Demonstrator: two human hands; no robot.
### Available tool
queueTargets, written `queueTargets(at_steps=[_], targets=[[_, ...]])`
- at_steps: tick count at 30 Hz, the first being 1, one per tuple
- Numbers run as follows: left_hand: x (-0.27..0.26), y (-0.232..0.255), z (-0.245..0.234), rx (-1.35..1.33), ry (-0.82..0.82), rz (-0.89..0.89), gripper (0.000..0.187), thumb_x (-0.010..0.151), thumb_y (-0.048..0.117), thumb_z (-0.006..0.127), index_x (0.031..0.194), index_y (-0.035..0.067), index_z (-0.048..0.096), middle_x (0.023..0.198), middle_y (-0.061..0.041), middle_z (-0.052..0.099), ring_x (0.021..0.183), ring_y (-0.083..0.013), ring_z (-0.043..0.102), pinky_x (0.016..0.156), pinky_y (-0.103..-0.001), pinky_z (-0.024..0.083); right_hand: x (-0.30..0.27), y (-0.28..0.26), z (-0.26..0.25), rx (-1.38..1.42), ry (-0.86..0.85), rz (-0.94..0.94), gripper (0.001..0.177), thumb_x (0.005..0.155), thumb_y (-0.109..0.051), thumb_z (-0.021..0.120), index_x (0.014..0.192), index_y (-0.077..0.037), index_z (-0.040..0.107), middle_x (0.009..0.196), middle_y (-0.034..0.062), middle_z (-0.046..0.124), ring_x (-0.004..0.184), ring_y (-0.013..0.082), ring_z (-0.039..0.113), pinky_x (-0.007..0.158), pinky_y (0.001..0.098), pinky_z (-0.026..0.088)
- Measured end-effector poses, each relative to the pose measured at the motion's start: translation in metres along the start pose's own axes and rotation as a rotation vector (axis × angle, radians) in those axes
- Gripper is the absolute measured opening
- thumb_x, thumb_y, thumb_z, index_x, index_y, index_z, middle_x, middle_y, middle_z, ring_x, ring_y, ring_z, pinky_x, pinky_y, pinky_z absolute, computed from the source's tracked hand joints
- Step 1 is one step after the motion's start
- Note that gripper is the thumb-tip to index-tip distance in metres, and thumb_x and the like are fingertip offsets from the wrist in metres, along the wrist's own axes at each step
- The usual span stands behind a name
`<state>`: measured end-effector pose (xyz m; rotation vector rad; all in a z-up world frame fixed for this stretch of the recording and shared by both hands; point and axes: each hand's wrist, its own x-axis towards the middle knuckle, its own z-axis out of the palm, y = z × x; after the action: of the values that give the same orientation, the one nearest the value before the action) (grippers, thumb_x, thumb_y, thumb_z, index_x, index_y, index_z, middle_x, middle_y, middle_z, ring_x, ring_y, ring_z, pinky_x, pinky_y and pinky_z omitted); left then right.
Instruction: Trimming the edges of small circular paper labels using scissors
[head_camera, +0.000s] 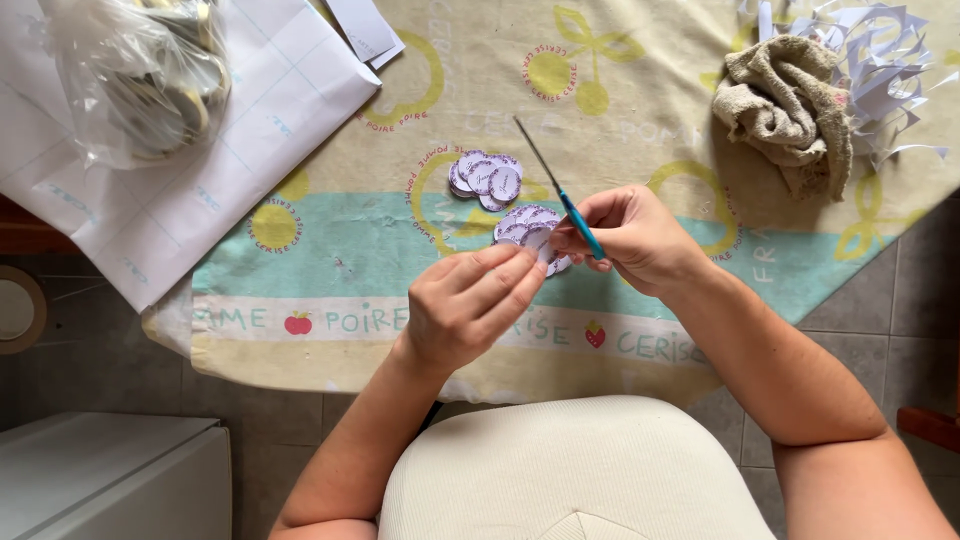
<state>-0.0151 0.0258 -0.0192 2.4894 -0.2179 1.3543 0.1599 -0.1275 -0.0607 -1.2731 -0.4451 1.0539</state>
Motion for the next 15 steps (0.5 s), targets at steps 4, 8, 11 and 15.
queueTargets(at_steps=[4,8,11,15], targets=[[0.019,-0.006,-0.005,-0.188,0.145,-0.191,0.017,0.099,0.000,0.061,0.096,0.004,0.077,0.099,-0.011,0.077,0.086,-0.0295,0.076,0.077,-0.039,0.063,0.000,0.003,-0.005,0.037,0.065,-0.044,0.008,0.079,0.005,0.082,0.081,0.008,0.074,0.071,0.0230,0.071,0.057,0.0178,0.064,0.039,0.0178,0.046],[0.011,-0.006,-0.004,-0.498,0.100,-0.642,0.031,0.087,-0.005,0.077,0.117,0.004,0.074,0.111,-0.013,0.076,0.095,-0.0289,0.075,0.072,-0.034,0.063,0.001,0.003,-0.004,0.063,0.138,-0.080,0.012,0.077,0.006,0.085,0.082,0.008,0.075,0.070,0.0216,0.071,0.058,0.0188,0.069,0.042,0.0175,0.049],[0.005,-0.003,0.001,-0.614,0.041,-0.730,0.039,0.084,0.004,0.086,0.121,0.005,0.072,0.112,-0.011,0.076,0.098,-0.0244,0.075,0.074,-0.032,0.063,0.003,0.007,-0.003,0.041,0.141,-0.105,0.012,0.076,0.007,0.086,0.082,0.008,0.075,0.071,0.0207,0.071,0.059,0.0204,0.070,0.044,0.0184,0.050],[0.009,-0.006,-0.001,-0.567,0.026,-0.676,0.048,0.084,0.008,0.088,0.128,0.006,0.069,0.117,-0.016,0.073,0.104,-0.0298,0.072,0.081,-0.039,0.061,0.003,0.009,0.000,0.009,0.200,-0.163,0.015,0.077,0.000,0.084,0.084,0.009,0.074,0.069,0.0199,0.070,0.060,0.0207,0.070,0.044,0.0196,0.048]])
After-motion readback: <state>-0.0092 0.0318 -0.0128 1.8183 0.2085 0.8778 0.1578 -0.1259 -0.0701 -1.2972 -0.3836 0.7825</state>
